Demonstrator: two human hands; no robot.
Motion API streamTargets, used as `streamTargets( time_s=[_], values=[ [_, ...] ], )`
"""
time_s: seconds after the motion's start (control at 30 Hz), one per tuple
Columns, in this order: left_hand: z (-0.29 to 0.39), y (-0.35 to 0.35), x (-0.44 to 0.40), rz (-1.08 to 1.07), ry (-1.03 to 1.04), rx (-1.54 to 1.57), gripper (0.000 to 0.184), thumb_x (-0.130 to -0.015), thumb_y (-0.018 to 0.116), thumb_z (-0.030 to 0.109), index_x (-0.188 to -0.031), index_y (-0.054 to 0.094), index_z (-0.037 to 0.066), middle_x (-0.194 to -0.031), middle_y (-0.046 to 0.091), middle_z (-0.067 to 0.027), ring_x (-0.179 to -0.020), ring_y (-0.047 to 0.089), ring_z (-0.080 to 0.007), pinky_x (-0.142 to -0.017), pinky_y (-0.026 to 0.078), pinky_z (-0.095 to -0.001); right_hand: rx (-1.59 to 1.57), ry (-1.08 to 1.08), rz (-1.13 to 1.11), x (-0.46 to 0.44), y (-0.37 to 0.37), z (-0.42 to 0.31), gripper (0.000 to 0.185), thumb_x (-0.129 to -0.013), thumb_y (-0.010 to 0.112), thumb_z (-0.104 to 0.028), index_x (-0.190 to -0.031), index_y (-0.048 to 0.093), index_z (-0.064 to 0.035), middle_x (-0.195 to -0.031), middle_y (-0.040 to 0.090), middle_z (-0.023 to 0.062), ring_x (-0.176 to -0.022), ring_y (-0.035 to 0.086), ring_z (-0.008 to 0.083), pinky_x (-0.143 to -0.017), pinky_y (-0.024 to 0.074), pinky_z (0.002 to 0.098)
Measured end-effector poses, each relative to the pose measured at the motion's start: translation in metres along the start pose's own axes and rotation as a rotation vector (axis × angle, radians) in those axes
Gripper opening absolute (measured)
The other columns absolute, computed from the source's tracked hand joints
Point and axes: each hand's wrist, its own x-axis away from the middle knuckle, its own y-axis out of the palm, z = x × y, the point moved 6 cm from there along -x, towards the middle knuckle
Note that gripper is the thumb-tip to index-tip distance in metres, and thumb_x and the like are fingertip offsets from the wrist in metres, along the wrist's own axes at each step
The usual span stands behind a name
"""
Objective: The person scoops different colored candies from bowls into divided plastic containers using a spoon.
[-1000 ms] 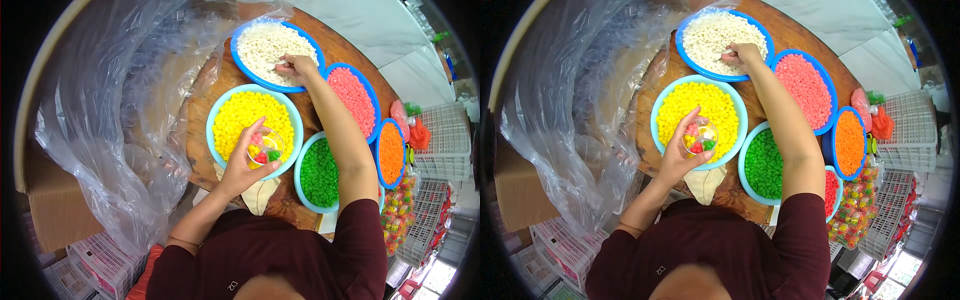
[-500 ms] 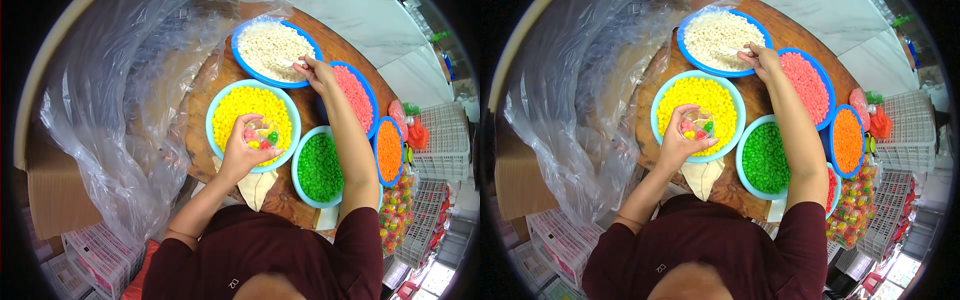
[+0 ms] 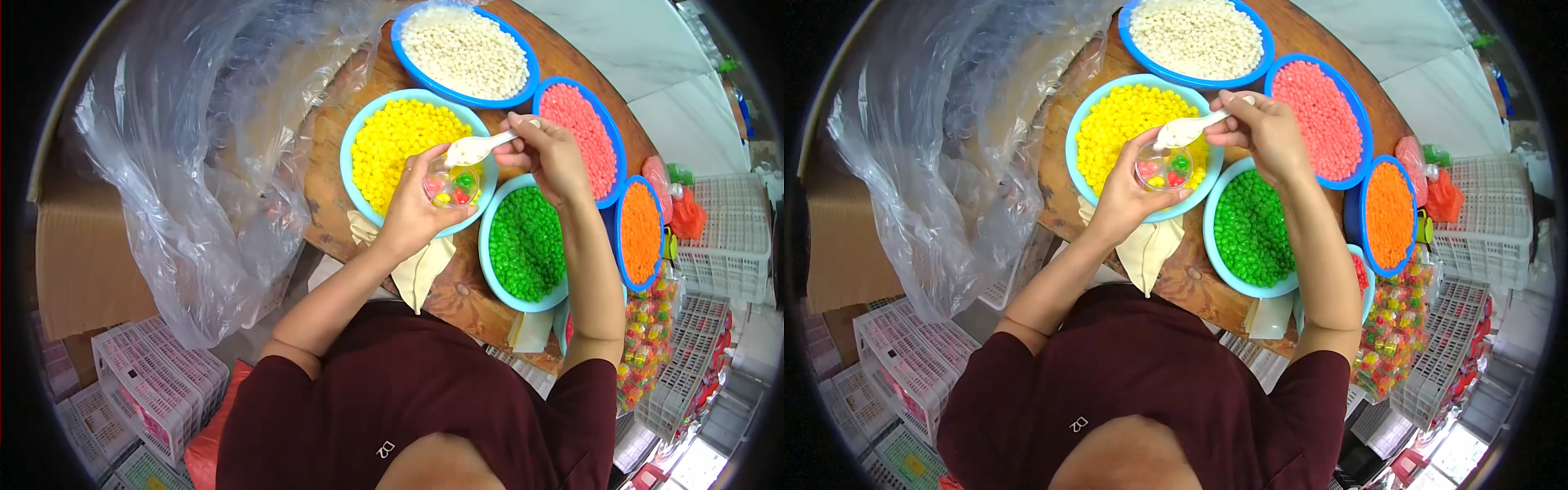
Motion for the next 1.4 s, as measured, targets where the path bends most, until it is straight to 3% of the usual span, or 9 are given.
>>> streamTargets(
  time_s=[0.17,0.33,0.4,0.53,0.67,0.83,0.93,1.1,1.4],
  values=[
    [-0.002,0.012,0.003,-0.008,0.014,-0.074,0.085,-0.067,0.086,0.016,-0.138,0.041,0.003,-0.126,0.049,-0.0178,-0.119,0.05,-0.0285,-0.102,0.041,-0.0379,0.322,-0.189,0.089,0.026,0.017,-0.01,0.023,-0.097,0.058,-0.02,-0.093,0.066,0.0006,-0.082,0.069,0.0094,-0.065,0.069,0.0146,-0.06,0.0539,0.0234],
    [0.003,0.021,0.006,-0.057,-0.103,-0.18,0.085,-0.07,0.085,0.01,-0.14,0.037,-0.001,-0.131,0.05,-0.0133,-0.121,0.049,-0.0202,-0.103,0.04,-0.0334,0.896,-0.796,0.154,0.067,0.047,-0.034,0.011,-0.088,0.065,-0.007,-0.095,0.064,0.0017,-0.078,0.062,0.0136,-0.065,0.065,0.0255,-0.056,0.051,0.0336],
    [-0.006,0.023,0.007,-0.032,-0.052,-0.117,0.086,-0.066,0.087,0.019,-0.136,0.042,0.0,-0.126,0.051,-0.0182,-0.119,0.05,-0.0278,-0.102,0.04,-0.037,1.082,-1.005,0.107,0.091,0.063,-0.041,0.009,-0.088,0.064,-0.004,-0.095,0.063,0.0013,-0.079,0.059,0.0127,-0.067,0.064,0.0245,-0.055,0.0495,0.034],
    [-0.007,0.035,0.01,-0.062,-0.025,0.037,0.085,-0.065,0.088,0.02,-0.135,0.044,0.0,-0.122,0.053,-0.0166,-0.116,0.053,-0.0264,-0.099,0.043,-0.0366,1.101,-1.064,0.124,0.117,0.058,-0.037,0.009,-0.086,0.066,-0.002,-0.095,0.063,-0.0017,-0.077,0.054,0.0126,-0.064,0.058,0.0284,-0.054,0.0452,0.0391],
    [0.016,0.056,0.02,-0.267,-0.136,0.24,0.075,-0.069,0.082,-0.001,-0.133,0.044,0.005,-0.124,0.053,-0.0089,-0.111,0.055,-0.0156,-0.095,0.048,-0.03,1.137,-0.995,0.503,0.132,-0.029,-0.053,0.008,-0.087,0.063,-0.003,-0.095,0.064,-0.0012,-0.081,0.059,0.0127,-0.069,0.063,0.027,-0.059,0.0504,0.036],
    [0.017,0.077,0.026,-0.308,-0.034,0.193,0.076,-0.065,0.086,0.003,-0.127,0.044,0.005,-0.118,0.054,-0.0093,-0.112,0.053,-0.0175,-0.098,0.045,-0.0317,0.995,-0.407,1.052,0.136,-0.273,0.006,0.02,-0.094,0.058,-0.018,-0.095,0.067,-0.0003,-0.076,0.066,0.0134,-0.067,0.066,0.0237,-0.062,0.0494,0.0351],
    [0.015,0.093,0.03,-0.378,-0.053,0.219,0.076,-0.064,0.087,0.003,-0.127,0.044,0.005,-0.119,0.054,-0.0099,-0.113,0.053,-0.0181,-0.098,0.045,-0.0321,0.933,-0.113,1.115,0.151,-0.384,0.084,0.024,-0.096,0.057,-0.019,-0.093,0.066,0.0037,-0.076,0.069,0.0125,-0.068,0.068,0.0215,-0.06,0.0533,0.0326],
    [0.018,0.12,0.034,-0.467,-0.089,0.203,0.076,-0.065,0.085,0.0,-0.126,0.042,0.005,-0.121,0.054,-0.0113,-0.115,0.053,-0.0199,-0.098,0.046,-0.0342,-0.098,-0.082,1.008,0.143,-0.424,0.166,0.024,-0.095,0.055,-0.012,-0.09,0.062,0.0104,-0.081,0.068,0.019,-0.073,0.069,0.0278,-0.058,0.06,0.035],
    [0.015,0.145,0.039,-0.513,-0.115,0.128,0.078,-0.065,0.084,-0.001,-0.129,0.04,0.005,-0.122,0.054,-0.0124,-0.114,0.054,-0.0201,-0.097,0.047,-0.0341,-0.428,-0.126,1.194,0.177,-0.421,0.166,0.019,-0.096,0.052,-0.006,-0.094,0.055,0.0124,-0.083,0.059,0.0171,-0.073,0.067,0.0315,-0.066,0.0647,0.0364]
  ],
)
